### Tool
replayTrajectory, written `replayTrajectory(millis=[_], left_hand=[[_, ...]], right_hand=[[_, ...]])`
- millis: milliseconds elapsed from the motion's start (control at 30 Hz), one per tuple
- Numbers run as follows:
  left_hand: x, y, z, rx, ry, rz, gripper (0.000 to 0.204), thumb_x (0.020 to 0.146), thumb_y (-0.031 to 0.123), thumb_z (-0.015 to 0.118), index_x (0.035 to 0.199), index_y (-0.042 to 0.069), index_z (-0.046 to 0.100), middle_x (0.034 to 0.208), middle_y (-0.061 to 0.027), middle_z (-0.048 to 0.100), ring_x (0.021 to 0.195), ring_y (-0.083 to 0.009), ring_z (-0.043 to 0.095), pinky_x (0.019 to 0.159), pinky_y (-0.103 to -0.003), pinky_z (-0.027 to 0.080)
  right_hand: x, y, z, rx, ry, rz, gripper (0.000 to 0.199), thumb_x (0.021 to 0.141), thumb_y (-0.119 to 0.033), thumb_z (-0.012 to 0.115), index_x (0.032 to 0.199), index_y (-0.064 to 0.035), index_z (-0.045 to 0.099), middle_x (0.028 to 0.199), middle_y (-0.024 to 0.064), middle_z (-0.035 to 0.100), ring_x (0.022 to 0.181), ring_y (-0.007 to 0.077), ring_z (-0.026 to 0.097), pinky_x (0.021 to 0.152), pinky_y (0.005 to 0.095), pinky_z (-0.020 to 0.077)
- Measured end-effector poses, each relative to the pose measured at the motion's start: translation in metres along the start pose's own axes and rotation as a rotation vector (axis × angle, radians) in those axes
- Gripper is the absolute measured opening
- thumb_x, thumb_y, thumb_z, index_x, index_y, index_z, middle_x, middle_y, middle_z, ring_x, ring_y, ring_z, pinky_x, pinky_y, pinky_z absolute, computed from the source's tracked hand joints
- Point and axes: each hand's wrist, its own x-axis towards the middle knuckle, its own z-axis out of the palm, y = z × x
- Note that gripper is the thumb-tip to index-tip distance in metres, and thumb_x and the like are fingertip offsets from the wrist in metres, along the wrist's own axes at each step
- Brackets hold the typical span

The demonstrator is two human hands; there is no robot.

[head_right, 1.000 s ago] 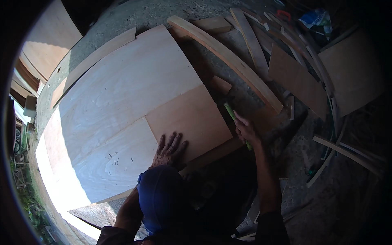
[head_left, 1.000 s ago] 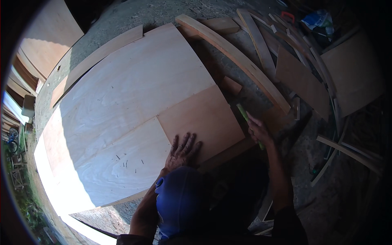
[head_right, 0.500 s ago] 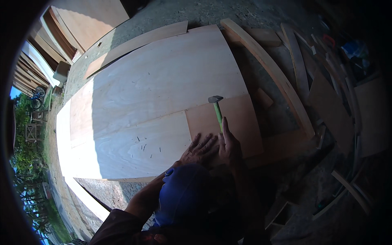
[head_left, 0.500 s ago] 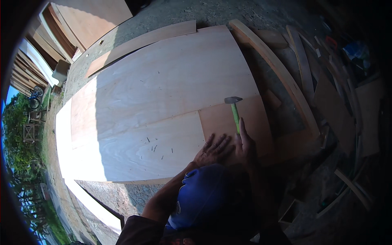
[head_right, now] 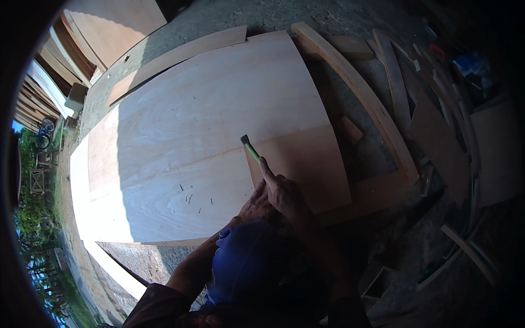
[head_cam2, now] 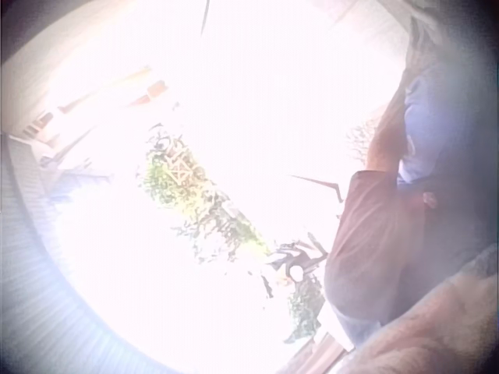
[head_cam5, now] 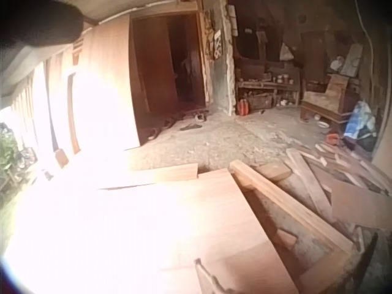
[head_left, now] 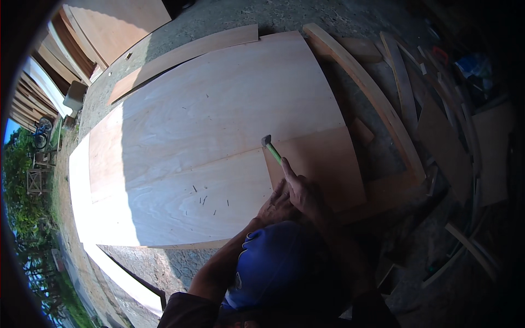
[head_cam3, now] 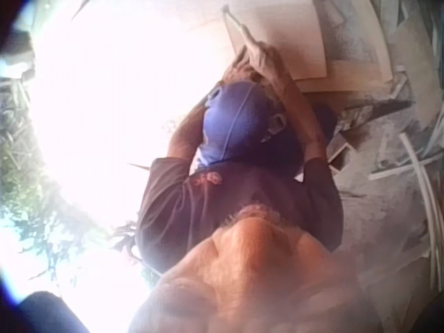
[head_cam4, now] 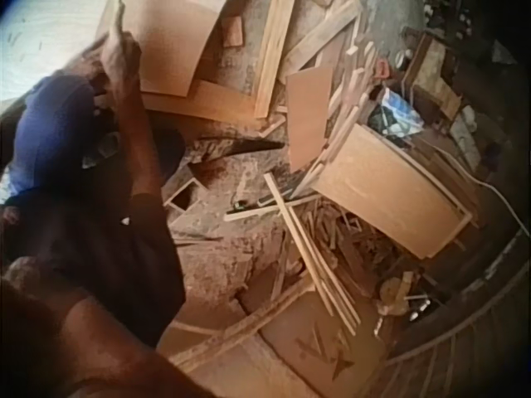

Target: The person is assembling a wooden structure, likely a door or panel, by hammering nails into wooden planks. They use a hammer to secure the pieces together and a saw to cut a plank to size. The person also uses a pencil and ruler to mark measurements on the wood.

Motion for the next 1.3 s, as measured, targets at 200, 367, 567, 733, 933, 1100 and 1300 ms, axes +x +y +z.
replayTrajectory(millis=[200,367,567,733,933,1100,1300], left_hand=[[-0.001,0.001,-0.001,-0.017,0.002,-0.030,0.056,0.092,0.040,0.054,0.144,0.019,0.052,0.154,-0.0075,0.042,0.152,-0.0308,0.024,0.125,-0.061,0.001],[0.005,-0.008,0.012,0.010,0.090,0.047,0.055,0.093,0.039,0.054,0.144,0.017,0.052,0.155,-0.0090,0.041,0.152,-0.0315,0.022,0.125,-0.061,0.001],[-0.001,0.005,0.000,-0.015,0.057,-0.005,0.056,0.091,0.038,0.055,0.143,0.014,0.053,0.152,-0.0110,0.043,0.151,-0.0309,0.025,0.125,-0.062,0.004],[-0.008,-0.015,0.022,0.010,0.139,0.046,0.058,0.090,0.039,0.056,0.142,0.012,0.052,0.147,-0.0116,0.047,0.149,-0.0314,0.029,0.125,-0.062,0.007],[-0.009,-0.013,0.021,0.109,0.136,0.034,0.058,0.092,0.041,0.055,0.141,0.012,0.052,0.149,-0.0106,0.047,0.148,-0.0314,0.031,0.125,-0.062,0.008],[0.000,0.000,0.003,0.020,0.022,0.005,0.061,0.094,0.041,0.053,0.147,0.013,0.046,0.155,-0.0111,0.040,0.152,-0.0305,0.025,0.125,-0.062,0.007],[0.005,-0.002,0.002,0.087,0.003,-0.002,0.062,0.096,0.042,0.051,0.150,0.013,0.042,0.159,-0.0121,0.035,0.154,-0.0302,0.020,0.125,-0.062,0.007]], right_hand=[[-0.002,0.000,0.003,0.147,0.295,-0.212,0.064,0.096,-0.004,0.057,0.155,-0.0093,0.035,0.080,0.0244,0.064,0.068,0.0406,0.066,0.061,0.0486,0.0529],[0.007,0.026,0.000,-0.007,-0.017,-0.061,0.060,0.095,-0.005,0.058,0.152,-0.0082,0.041,0.074,0.0207,0.062,0.064,0.0368,0.066,0.057,0.0461,0.0536],[-0.006,0.003,-0.007,-0.048,0.113,-0.172,0.064,0.092,-0.004,0.060,0.153,-0.0115,0.042,0.070,0.0187,0.061,0.062,0.0345,0.066,0.055,0.0453,0.0539],[0.010,-0.004,-0.002,0.040,0.078,-0.174,0.066,0.091,-0.004,0.060,0.154,-0.0116,0.040,0.071,0.0196,0.061,0.061,0.0358,0.064,0.056,0.0468,0.0535],[0.014,0.009,-0.007,-0.097,-0.074,-0.087,0.066,0.092,-0.005,0.060,0.155,-0.0106,0.038,0.073,0.0200,0.064,0.061,0.0362,0.065,0.056,0.0470,0.0530],[0.005,0.014,-0.007,-0.085,-0.041,-0.082,0.065,0.092,-0.006,0.059,0.154,-0.0103,0.040,0.073,0.0214,0.065,0.062,0.0369,0.067,0.057,0.0477,0.0524],[0.001,0.015,-0.007,-0.034,0.058,-0.128,0.062,0.092,-0.006,0.058,0.153,-0.0095,0.041,0.071,0.0229,0.064,0.062,0.0390,0.066,0.056,0.0485,0.0516]])
